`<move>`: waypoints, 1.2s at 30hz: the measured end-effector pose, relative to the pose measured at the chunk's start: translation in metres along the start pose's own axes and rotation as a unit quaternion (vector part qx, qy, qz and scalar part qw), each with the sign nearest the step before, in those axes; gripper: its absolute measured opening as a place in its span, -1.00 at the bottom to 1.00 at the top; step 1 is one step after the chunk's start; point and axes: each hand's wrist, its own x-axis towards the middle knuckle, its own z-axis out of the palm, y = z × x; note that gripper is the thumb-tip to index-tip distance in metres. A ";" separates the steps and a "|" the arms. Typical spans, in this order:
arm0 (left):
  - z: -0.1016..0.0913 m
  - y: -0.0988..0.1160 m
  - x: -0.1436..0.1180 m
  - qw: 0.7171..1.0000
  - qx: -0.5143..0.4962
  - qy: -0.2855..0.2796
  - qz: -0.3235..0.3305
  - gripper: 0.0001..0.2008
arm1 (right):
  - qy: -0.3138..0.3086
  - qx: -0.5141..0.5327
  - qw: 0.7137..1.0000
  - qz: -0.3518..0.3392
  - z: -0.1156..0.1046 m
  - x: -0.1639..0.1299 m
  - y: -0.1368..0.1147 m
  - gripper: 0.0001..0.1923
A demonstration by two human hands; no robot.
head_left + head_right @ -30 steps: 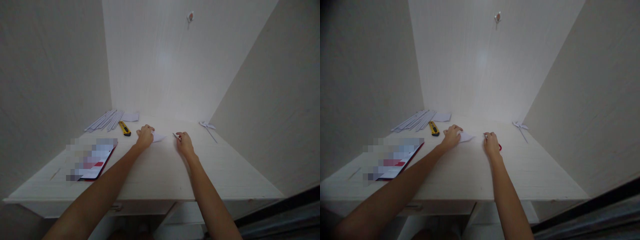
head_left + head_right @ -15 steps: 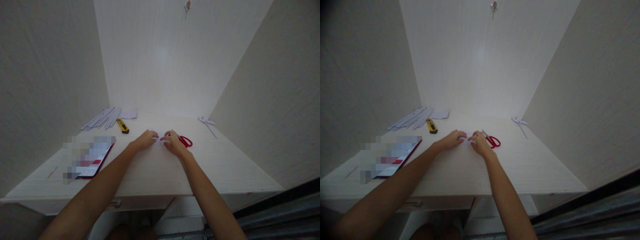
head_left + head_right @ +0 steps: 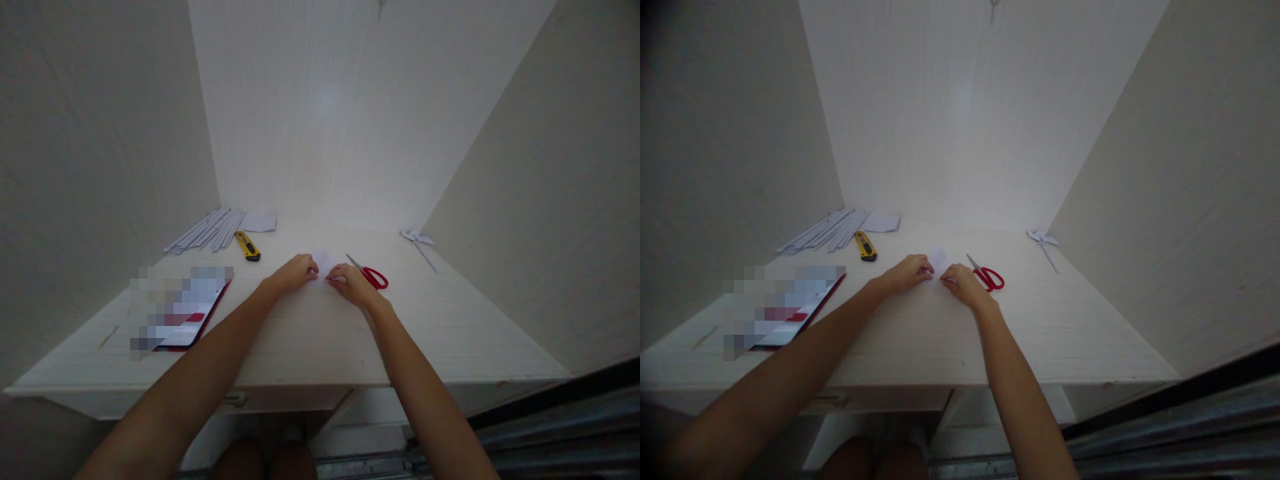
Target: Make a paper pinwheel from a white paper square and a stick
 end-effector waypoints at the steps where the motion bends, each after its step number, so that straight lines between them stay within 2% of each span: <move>1: 0.000 0.000 0.000 1.000 -0.006 -0.002 0.000 -0.82 | 0.001 0.010 1.000 0.006 0.000 0.000 -0.001 -0.84; 6: -0.004 0.004 0.000 0.999 -0.033 -0.009 0.010 -0.84 | -0.008 0.033 0.999 0.039 -0.002 0.000 -0.007 -0.85; 13: -0.004 0.006 -0.001 0.996 -0.060 -0.009 0.065 -0.83 | -0.002 0.064 0.996 0.065 0.001 0.000 -0.001 -0.88; 22: 0.003 0.003 0.002 0.992 -0.121 0.013 0.036 -0.81 | 0.083 0.141 0.970 0.177 0.010 0.007 0.005 -0.87; 25: 0.006 0.001 0.003 0.993 -0.113 0.019 0.035 -0.82 | 0.091 0.137 0.972 0.167 0.010 0.006 0.004 -0.81; 30: 0.004 0.006 0.002 0.994 -0.104 0.019 0.009 -0.82 | 0.065 0.073 0.984 0.148 0.009 0.005 0.001 -0.90; 36: 0.002 0.007 0.001 0.995 -0.098 0.021 0.003 -0.82 | 0.063 0.058 0.985 0.147 0.011 0.005 0.002 -0.86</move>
